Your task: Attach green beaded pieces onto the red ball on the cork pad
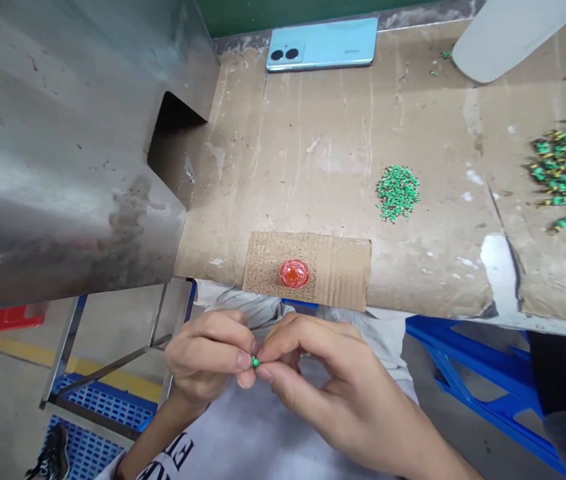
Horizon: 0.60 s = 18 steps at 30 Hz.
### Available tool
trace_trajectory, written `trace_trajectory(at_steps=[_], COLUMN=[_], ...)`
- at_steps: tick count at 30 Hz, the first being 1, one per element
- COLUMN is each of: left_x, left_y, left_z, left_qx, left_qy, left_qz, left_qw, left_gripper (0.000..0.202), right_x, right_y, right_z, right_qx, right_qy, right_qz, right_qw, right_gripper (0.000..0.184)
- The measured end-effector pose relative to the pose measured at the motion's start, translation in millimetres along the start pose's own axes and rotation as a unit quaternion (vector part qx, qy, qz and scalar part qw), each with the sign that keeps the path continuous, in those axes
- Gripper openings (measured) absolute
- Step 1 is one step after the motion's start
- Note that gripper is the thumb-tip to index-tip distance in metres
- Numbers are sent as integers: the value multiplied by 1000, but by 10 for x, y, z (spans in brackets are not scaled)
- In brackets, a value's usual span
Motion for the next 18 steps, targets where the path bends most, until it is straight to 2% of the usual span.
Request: trace_trajectory(at_steps=[3, 5, 7, 9, 12, 18], left_x=[18, 26, 53, 102, 179, 215], left_y=[-6, -6, -12, -32, -59, -61], left_z=[-13, -36, -65, -96, -114, -89], left_qx=[11, 37, 47, 24, -21, -19], left_qy=[2, 43, 87, 112, 124, 143], left_qz=[-7, -19, -42, -64, -87, -111], left_qw=[1000, 998, 994, 991, 988, 983], left_gripper=[14, 5, 11, 16, 16, 27], right_x=[13, 13, -10, -44, -73, -83], right_y=[-4, 15, 47, 77, 106, 111], right_z=[2, 4, 7, 15, 31, 68], right_qx=[4, 22, 43, 53, 49, 51], right_qy=[2, 23, 68, 116, 148, 174], right_qz=[7, 33, 70, 112, 174, 233], right_qw=[1000, 999, 994, 985, 972, 955], right_gripper=[8, 12, 19, 25, 30, 27])
Point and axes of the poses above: each hand's wrist, its own z-axis away from the middle knuckle, its own y-axis out of the back of the hand, x = y × z, the point moved 4 cm from there along -z, towards the middle knuckle, and after that the axes turned 3 degrees about z, right-handed, at the moved point
